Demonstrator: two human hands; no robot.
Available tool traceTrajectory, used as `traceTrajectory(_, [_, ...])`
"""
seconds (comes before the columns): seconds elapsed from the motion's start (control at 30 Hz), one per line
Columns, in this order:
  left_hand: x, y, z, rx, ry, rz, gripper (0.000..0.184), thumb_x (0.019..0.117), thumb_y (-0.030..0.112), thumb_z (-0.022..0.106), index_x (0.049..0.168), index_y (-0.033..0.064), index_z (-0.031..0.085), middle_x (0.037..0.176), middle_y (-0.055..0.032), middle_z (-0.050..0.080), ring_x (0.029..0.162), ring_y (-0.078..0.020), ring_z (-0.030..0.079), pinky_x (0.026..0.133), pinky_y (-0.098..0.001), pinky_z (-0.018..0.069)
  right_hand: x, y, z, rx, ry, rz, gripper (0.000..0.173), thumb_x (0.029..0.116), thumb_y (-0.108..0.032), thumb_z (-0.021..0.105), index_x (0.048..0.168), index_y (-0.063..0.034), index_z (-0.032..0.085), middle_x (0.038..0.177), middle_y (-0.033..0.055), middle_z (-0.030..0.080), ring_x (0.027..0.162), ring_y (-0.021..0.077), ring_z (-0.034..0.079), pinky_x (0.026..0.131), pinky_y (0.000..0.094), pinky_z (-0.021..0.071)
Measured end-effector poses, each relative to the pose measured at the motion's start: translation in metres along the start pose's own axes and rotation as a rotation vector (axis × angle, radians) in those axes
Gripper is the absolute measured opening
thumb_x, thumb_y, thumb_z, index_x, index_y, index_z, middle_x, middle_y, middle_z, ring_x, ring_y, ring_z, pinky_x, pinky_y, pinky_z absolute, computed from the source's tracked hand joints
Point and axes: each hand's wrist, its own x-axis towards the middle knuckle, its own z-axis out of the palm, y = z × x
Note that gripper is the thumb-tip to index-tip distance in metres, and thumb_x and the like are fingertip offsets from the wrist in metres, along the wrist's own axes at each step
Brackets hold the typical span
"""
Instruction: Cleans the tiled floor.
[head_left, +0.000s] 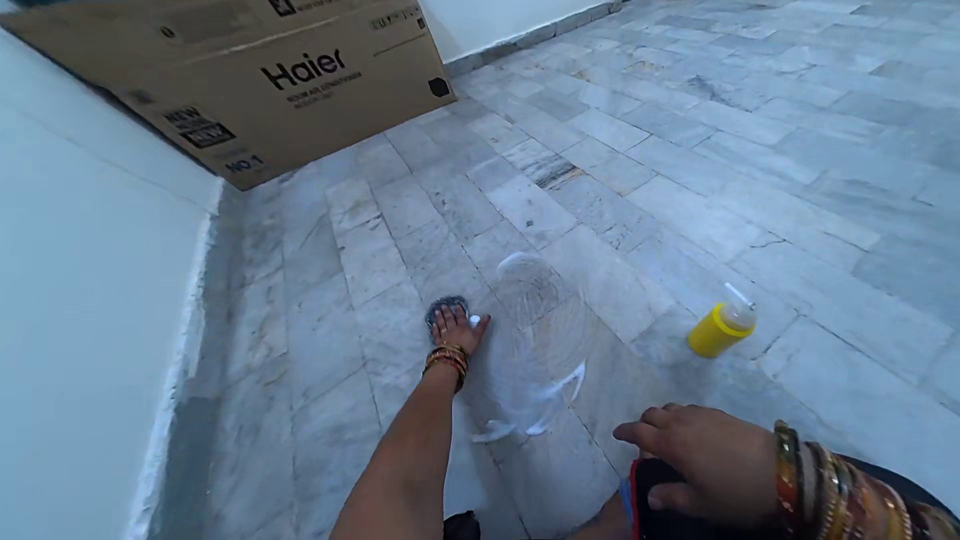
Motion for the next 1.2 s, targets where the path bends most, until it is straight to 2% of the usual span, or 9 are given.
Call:
traceTrajectory(0.17, [0.07, 0.056, -0.023, -0.026, 0.024, 0.057, 0.094, 0.1026, 0.071, 0.032, 0.165, 0.0024, 0.014, 0.17, -0.0289, 0.001, 0.158, -0.0471, 0.0, 0.127, -0.0609, 0.0055, 0.013, 0.017, 0.0, 0.061, 0.032, -0.131, 0.058, 0.1032, -0.037, 0.064, 0.154, -0.0132, 0.047, 0.135, 0.0247, 0.061, 0.123, 0.0459, 0.061, 0.096, 0.0604, 0.0509])
traceTrajectory(0.33, [0.096, 0.146, -0.022, 0.009, -0.03, 0.315, 0.09, 0.1029, 0.071, 0.029, 0.166, 0.0076, 0.017, 0.172, -0.0254, 0.003, 0.159, -0.0466, 0.002, 0.126, -0.0644, 0.0054, 0.02, 0.024, -0.002, 0.093, -0.012, -0.096, 0.058, 0.1038, -0.037, 0.063, 0.154, -0.0136, 0.047, 0.137, 0.0247, 0.06, 0.124, 0.0454, 0.06, 0.099, 0.0598, 0.0495])
traceTrajectory(0.5, [0.03, 0.231, 0.032, 0.007, -0.038, 0.608, 0.086, 0.1023, 0.07, 0.035, 0.165, 0.013, 0.023, 0.172, -0.0217, 0.008, 0.159, -0.0432, 0.003, 0.126, -0.0641, 0.0021, 0.02, 0.022, -0.002, 0.097, -0.049, -0.044, 0.06, 0.1045, -0.039, 0.061, 0.156, -0.014, 0.044, 0.139, 0.0233, 0.059, 0.126, 0.0442, 0.059, 0.101, 0.0598, 0.0484])
traceTrajectory(0.63, [-0.046, 0.249, 0.063, 0.019, -0.092, 0.741, 0.085, 0.1015, 0.072, 0.033, 0.166, 0.0168, 0.023, 0.174, -0.0141, 0.006, 0.161, -0.0361, 0.001, 0.127, -0.0611, 0.0006, 0.015, 0.021, 0.002, 0.078, -0.056, 0.006, 0.062, 0.1045, -0.041, 0.061, 0.157, -0.0127, 0.043, 0.141, 0.0237, 0.057, 0.127, 0.0441, 0.058, 0.103, 0.0611, 0.0474])
traceTrajectory(0.7, [-0.053, 0.234, 0.061, 0.021, -0.123, 0.715, 0.084, 0.102, 0.072, 0.032, 0.166, 0.0185, 0.022, 0.175, -0.0101, 0.004, 0.161, -0.0323, -0.001, 0.128, -0.0585, 0.0007, 0.014, 0.021, 0.005, 0.062, -0.042, 0.011, 0.062, 0.1046, -0.041, 0.06, 0.156, -0.0115, 0.043, 0.141, 0.0244, 0.058, 0.126, 0.0443, 0.059, 0.102, 0.0617, 0.0474])
traceTrajectory(0.77, [-0.043, 0.203, 0.053, -0.033, -0.084, 0.629, 0.081, 0.1038, 0.067, 0.037, 0.166, 0.0165, 0.024, 0.174, -0.0132, 0.008, 0.161, -0.0354, 0.002, 0.127, -0.0598, 0.003, 0.009, 0.019, 0.006, 0.05, -0.04, 0.029, 0.062, 0.1051, -0.041, 0.059, 0.157, -0.011, 0.042, 0.141, 0.0254, 0.057, 0.126, 0.0446, 0.059, 0.103, 0.0614, 0.047])
traceTrajectory(0.9, [-0.012, 0.082, 0.021, -0.07, 0.073, 0.34, 0.079, 0.1042, 0.063, 0.041, 0.165, 0.0139, 0.027, 0.172, -0.0203, 0.015, 0.159, -0.0417, 0.009, 0.126, -0.0636, 0.0103, 0.002, 0.016, 0.005, 0.042, -0.021, 0.058, 0.063, 0.1054, -0.042, 0.059, 0.158, -0.0104, 0.041, 0.141, 0.0266, 0.056, 0.126, 0.0452, 0.058, 0.103, 0.0618, 0.0462])
traceTrajectory(1.1, [-0.037, -0.124, -0.004, -0.008, 0.1, -0.098, 0.081, 0.1071, 0.058, 0.038, 0.165, 0.0061, 0.016, 0.171, -0.0268, 0.006, 0.158, -0.0466, 0.007, 0.125, -0.0646, 0.0097, 0.011, 0.014, 0.002, 0.051, -0.026, 0.05, 0.065, 0.1048, -0.043, 0.059, 0.158, -0.0114, 0.04, 0.143, 0.026, 0.055, 0.128, 0.0452, 0.057, 0.104, 0.0624, 0.0453])
traceTrajectory(1.2, [-0.047, -0.153, -0.003, -0.038, 0.097, -0.234, 0.083, 0.1072, 0.06, 0.035, 0.166, 0.0056, 0.012, 0.171, -0.0256, 0.002, 0.159, -0.0451, 0.003, 0.126, -0.0631, 0.0067, 0.014, 0.011, 0.001, 0.047, -0.043, 0.026, 0.064, 0.1047, -0.042, 0.06, 0.157, -0.0116, 0.041, 0.142, 0.0256, 0.056, 0.128, 0.0449, 0.057, 0.104, 0.0621, 0.0456])
